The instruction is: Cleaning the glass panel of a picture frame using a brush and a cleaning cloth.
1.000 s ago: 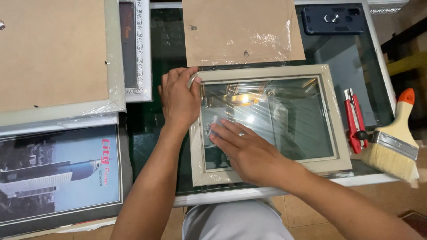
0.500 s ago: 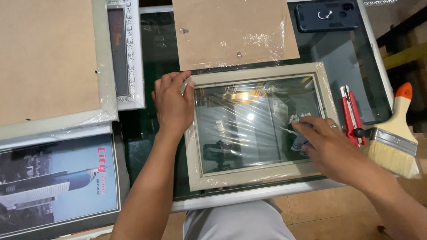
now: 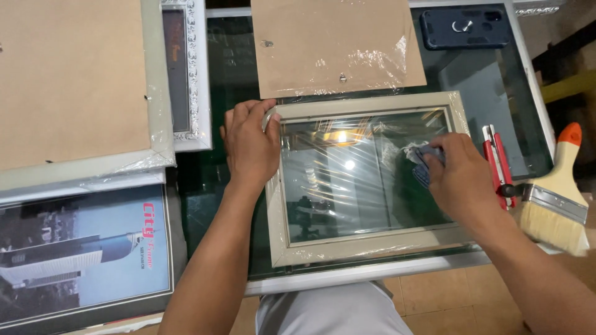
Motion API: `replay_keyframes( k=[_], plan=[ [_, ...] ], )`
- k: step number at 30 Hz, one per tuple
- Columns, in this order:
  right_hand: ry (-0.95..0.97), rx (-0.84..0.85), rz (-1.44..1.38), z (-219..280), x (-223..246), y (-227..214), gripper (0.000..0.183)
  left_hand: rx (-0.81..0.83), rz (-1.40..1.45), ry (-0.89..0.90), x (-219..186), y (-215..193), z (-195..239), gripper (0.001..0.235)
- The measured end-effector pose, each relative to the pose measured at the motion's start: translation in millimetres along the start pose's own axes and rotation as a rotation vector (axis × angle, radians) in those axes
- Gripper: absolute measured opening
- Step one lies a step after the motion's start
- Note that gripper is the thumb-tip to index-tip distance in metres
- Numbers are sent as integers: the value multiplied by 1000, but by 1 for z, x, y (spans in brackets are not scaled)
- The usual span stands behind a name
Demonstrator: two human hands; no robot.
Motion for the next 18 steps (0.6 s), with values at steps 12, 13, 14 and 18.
replay_keyframes(
  k=[12, 13, 14, 18],
  plan=[
    [-34, 135, 263, -15, 34, 9, 46, 12, 11, 6, 1, -1, 0, 28],
    [-37, 134, 264, -24, 46, 17, 46, 9, 13, 6, 2, 0, -1, 28],
    [-78, 85, 270, -31, 62, 20, 42, -5, 1, -5, 5, 1, 0, 26],
    [-372, -3, 165, -47, 154, 53, 39, -40, -21, 11, 10, 4, -1, 25]
  ],
)
Point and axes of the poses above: each hand's wrist, its own z-axis away from the middle knuckle, its own y-axis out of the palm, x = y × z, the point moved 10 cm from there along -z, towards the middle knuckle, and after that the axes turned 11 degrees about -y, right-handed, at the moved point
